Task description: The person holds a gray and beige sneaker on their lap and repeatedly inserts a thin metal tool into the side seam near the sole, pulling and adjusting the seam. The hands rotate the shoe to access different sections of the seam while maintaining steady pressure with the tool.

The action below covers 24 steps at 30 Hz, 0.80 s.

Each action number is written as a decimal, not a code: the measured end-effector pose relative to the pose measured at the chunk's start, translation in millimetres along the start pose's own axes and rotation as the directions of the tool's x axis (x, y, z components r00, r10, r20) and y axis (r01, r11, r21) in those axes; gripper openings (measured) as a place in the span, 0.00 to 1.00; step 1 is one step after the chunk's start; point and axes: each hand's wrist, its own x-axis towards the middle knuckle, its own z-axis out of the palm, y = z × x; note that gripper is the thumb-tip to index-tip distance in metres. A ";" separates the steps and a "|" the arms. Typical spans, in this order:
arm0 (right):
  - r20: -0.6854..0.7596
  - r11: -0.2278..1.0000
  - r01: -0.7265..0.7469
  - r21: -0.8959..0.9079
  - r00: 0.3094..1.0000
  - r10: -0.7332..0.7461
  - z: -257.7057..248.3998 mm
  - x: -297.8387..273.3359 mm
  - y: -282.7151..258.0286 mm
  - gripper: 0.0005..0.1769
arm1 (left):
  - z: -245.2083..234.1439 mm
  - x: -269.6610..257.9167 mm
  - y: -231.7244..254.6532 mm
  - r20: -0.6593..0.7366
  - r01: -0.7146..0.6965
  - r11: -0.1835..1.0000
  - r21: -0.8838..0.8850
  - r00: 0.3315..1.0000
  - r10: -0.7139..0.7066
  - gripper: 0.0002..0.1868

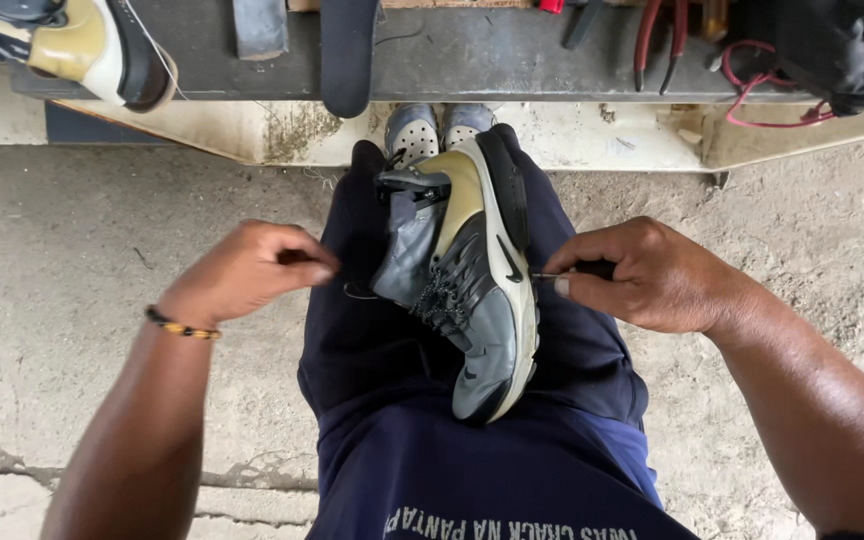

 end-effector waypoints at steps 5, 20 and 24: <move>-0.008 0.998 0.047 -0.032 0.999 -0.047 1.9 3.5 -0.8 0.12 | -13.9 -13.4 -25.7 0.020 -0.008 0.926 -0.377 1.000 0.017 0.14; -0.082 0.995 0.074 0.067 0.994 -0.068 3.3 2.8 -11.7 0.07 | 54.1 53.9 5.5 -0.275 -0.247 0.709 -0.660 0.958 0.078 0.03; -0.109 0.981 0.161 -0.112 0.979 -0.173 9.3 1.4 -15.2 0.08 | 71.6 77.3 8.9 -0.100 -0.216 0.739 -0.638 0.975 0.199 0.08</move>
